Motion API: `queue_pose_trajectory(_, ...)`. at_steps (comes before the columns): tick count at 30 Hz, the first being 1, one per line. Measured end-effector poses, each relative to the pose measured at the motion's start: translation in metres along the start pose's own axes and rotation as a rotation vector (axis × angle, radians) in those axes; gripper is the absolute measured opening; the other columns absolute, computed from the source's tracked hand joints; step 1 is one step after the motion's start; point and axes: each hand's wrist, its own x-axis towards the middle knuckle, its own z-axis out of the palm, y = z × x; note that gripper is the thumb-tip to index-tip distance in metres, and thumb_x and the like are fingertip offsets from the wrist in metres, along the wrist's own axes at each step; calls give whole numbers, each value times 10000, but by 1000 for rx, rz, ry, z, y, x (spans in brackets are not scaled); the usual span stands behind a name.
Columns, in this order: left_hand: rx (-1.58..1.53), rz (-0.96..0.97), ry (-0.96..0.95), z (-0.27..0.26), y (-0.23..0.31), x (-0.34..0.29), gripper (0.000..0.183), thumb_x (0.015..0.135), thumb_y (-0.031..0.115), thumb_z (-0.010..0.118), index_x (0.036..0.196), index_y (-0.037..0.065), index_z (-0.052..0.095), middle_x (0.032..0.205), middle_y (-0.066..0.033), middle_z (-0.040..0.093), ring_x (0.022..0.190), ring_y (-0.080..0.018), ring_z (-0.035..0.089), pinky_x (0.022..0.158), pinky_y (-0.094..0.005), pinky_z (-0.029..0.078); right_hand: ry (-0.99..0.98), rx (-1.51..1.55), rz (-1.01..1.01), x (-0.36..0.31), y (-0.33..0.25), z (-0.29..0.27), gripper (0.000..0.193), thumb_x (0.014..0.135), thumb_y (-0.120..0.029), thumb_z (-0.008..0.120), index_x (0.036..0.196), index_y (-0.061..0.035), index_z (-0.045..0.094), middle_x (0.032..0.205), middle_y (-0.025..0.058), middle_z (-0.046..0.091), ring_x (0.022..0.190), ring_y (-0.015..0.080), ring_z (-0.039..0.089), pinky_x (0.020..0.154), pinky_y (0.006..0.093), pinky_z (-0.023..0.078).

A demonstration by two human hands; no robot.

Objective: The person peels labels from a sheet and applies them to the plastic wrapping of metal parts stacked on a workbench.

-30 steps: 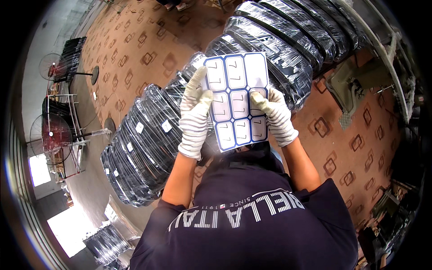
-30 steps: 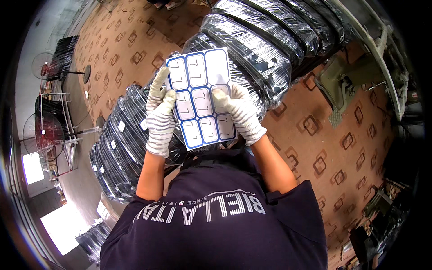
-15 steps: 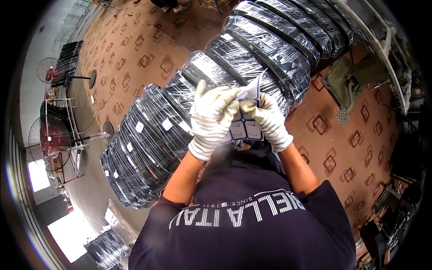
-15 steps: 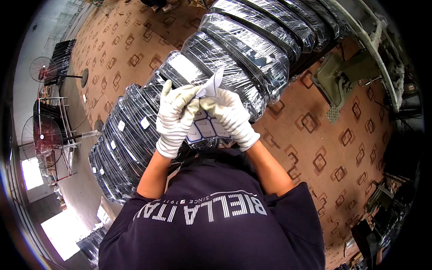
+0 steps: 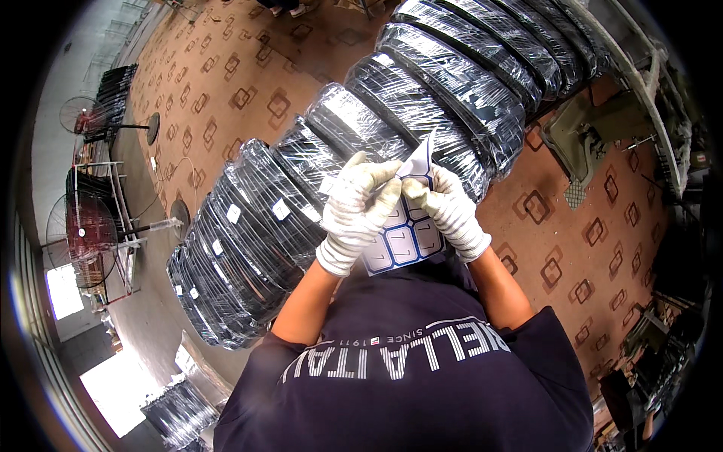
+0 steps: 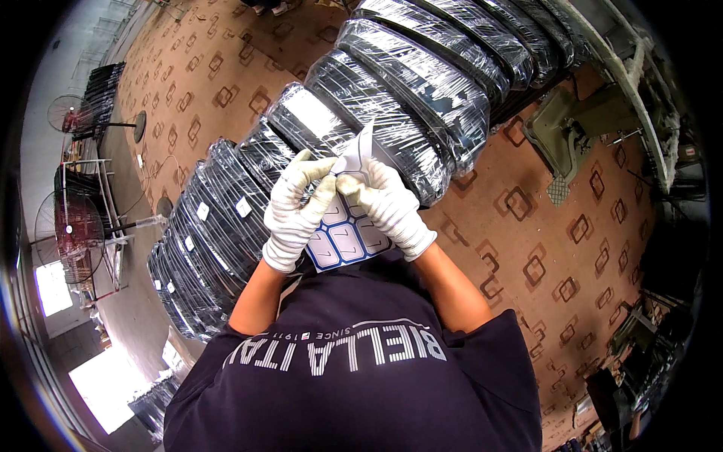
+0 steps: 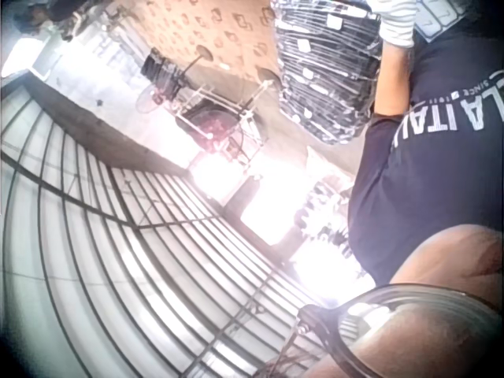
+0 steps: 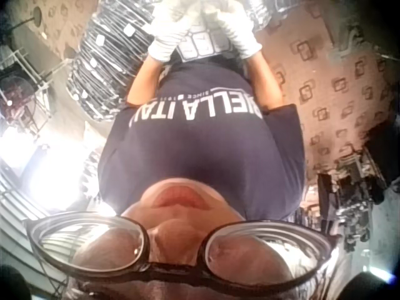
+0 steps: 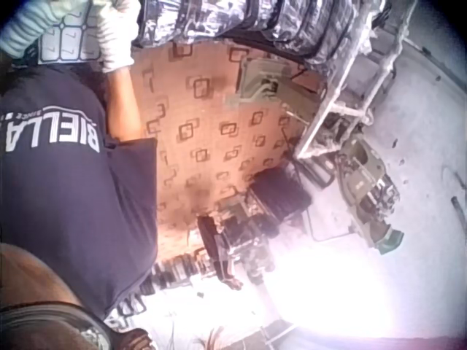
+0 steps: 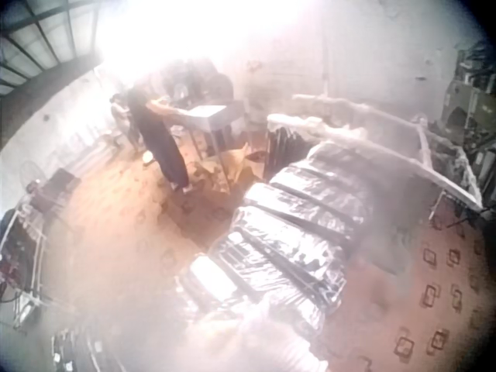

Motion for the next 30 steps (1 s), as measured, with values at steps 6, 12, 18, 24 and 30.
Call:
queue_pose_trajectory(6, -388, -331, -1, 0, -4, 0, 149, 837, 73, 616, 970, 12, 643, 919, -35, 656, 864, -118, 595, 934, -314, 408, -57, -14, 42, 6, -3, 2, 242, 828, -147, 635, 1018, -9, 576, 792, -53, 561, 660, 5, 445, 573, 147, 368)
queue_pose_trajectory(12, -921, -679, 58, -6, -12, 3, 168, 844, 157, 627, 947, 26, 646, 909, -39, 659, 845, -94, 590, 816, -242, 459, -109, -195, 129, 12, -8, 1, 234, 826, -131, 636, 1009, 11, 603, 798, -33, 584, 670, 16, 471, 596, 170, 409)
queue_pose_trajectory(18, -746, -571, 633, -37, -44, 15, 186, 863, 221, 619, 932, 48, 625, 822, -17, 614, 819, -111, 590, 781, -218, 474, -183, -249, 125, 53, -34, -43, 369, 727, -120, 697, 1066, -17, 596, 852, 20, 616, 743, 83, 551, 660, 210, 471)
queue_pose_trajectory(24, -524, -421, 688, -36, -51, 15, 146, 871, 178, 609, 931, 47, 627, 822, 8, 608, 733, -63, 544, 654, -178, 422, -36, -1206, -85, 153, -104, -99, 341, 771, -286, 668, 995, -35, 614, 798, 102, 647, 703, 186, 592, 651, 300, 493)
queue_pose_trajectory(30, 794, 50, 557, -40, -33, 2, 164, 771, 191, 685, 901, 174, 586, 896, 15, 534, 898, -163, 535, 978, -431, 323, 426, -1311, -55, 88, -111, 6, 410, 808, -432, 633, 1005, -73, 608, 918, 104, 623, 858, 196, 581, 771, 314, 471)
